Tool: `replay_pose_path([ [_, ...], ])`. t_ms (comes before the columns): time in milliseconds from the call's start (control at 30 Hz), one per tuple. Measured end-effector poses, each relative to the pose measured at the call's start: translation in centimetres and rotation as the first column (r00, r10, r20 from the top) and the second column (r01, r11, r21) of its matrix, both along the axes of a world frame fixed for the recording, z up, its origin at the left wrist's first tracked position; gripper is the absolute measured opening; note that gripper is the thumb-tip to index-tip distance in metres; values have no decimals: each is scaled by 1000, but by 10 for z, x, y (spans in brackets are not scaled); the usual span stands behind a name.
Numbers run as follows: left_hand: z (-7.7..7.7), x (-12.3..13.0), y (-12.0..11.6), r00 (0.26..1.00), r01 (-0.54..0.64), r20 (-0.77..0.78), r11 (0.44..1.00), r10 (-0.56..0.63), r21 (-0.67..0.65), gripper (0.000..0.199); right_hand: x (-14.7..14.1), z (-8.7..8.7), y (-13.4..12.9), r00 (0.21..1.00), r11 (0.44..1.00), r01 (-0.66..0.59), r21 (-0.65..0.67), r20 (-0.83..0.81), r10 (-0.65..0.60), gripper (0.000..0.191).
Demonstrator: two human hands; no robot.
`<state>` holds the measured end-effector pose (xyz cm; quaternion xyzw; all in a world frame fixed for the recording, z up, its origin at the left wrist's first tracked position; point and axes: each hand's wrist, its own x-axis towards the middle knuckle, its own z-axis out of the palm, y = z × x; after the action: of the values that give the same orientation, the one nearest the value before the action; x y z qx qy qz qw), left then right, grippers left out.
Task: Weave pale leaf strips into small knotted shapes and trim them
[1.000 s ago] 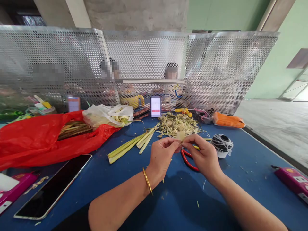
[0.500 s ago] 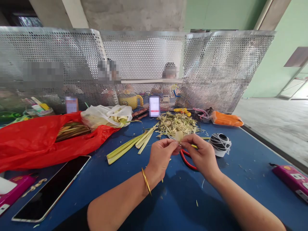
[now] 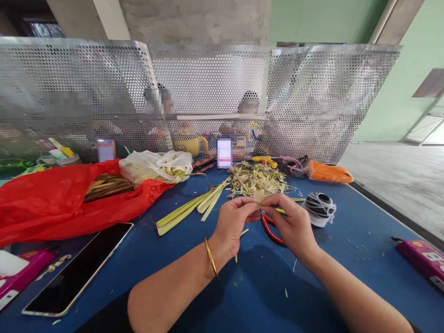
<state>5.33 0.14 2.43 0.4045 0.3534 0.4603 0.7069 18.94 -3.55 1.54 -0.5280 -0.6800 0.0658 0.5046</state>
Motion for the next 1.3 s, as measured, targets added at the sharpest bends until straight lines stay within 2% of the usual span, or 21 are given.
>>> replay_pose_path([
  [233, -1, 2, -5, 999, -19, 42, 999, 20, -29, 8, -3, -1, -1, 996, 999, -33, -21, -78, 32, 9],
  [500, -1, 4, -9, 997, -71, -11, 996, 72, 53, 5, -5, 2, -3, 985, 997, -21, -68, -174, 8, 9],
  [667, 0, 4, -10, 997, -72, -28, 996, 73, 56, 5, -5, 3, -4, 978, 997, -34, -69, -209, 19, 9],
  [933, -1, 1, -8, 1000, -12, -28, 999, 10, -50, 16, -2, 2, -2, 994, 996, -38, -77, -106, 30, 11],
  [1133, -5, 3, -7, 994, -84, -62, 995, 88, 57, 12, -2, 3, -1, 998, 997, -20, -77, -58, 16, 10],
  [1300, -7, 5, -7, 990, -98, -83, 986, 110, 137, 9, -3, 1, -1, 989, 994, -21, -110, -145, 5, 9],
])
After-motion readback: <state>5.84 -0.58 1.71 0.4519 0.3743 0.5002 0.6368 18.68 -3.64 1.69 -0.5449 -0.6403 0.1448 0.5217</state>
